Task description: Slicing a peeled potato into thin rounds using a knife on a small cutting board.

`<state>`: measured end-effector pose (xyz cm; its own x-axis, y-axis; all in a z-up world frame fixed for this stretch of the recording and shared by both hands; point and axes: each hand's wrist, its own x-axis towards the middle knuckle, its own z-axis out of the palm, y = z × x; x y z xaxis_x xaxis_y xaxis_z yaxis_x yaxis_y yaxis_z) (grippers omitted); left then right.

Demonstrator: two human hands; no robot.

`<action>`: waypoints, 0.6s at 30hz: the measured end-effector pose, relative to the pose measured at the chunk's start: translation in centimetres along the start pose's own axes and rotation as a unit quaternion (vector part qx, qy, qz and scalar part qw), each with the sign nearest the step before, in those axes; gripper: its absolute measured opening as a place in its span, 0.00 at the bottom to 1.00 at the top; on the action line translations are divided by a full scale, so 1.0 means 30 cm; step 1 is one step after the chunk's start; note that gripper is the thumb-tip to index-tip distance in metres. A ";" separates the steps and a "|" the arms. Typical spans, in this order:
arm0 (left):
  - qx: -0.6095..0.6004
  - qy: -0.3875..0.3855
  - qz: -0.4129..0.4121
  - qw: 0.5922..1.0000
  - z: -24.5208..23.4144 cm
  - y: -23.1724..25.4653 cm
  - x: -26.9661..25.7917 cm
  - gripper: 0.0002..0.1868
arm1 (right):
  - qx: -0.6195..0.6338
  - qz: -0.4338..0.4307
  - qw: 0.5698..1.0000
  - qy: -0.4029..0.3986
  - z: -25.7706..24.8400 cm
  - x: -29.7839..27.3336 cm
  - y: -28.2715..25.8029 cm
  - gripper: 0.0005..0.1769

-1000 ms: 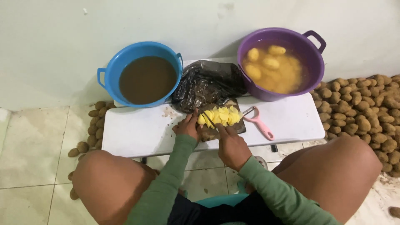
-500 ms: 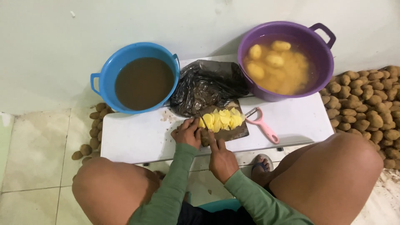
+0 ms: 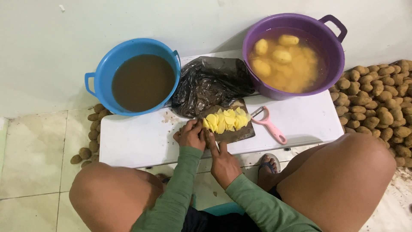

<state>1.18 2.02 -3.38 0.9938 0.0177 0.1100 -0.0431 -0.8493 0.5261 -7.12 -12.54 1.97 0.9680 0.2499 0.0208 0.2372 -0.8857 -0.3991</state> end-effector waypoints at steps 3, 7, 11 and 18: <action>0.018 0.016 0.007 1.000 0.008 0.001 -0.002 0.20 | 0.003 0.012 1.000 -0.018 0.015 0.004 0.002 0.50; 0.009 0.042 0.017 0.999 -0.013 0.034 -0.010 0.27 | -0.024 0.027 0.999 -0.023 0.031 0.001 -0.017 0.51; 0.036 0.068 0.027 0.997 -0.032 0.070 -0.018 0.39 | -0.034 0.020 0.999 -0.013 0.044 0.003 -0.008 0.50; 0.073 0.001 0.014 0.997 -0.020 0.058 -0.003 0.38 | -0.036 0.016 0.999 -0.018 0.093 0.010 0.032 0.50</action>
<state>0.96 0.85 -1.97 0.9921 -0.0054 0.1252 -0.0547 -0.9176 0.3937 -6.81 -12.22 -0.95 0.9720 0.2337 -0.0242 0.2127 -0.9188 -0.3324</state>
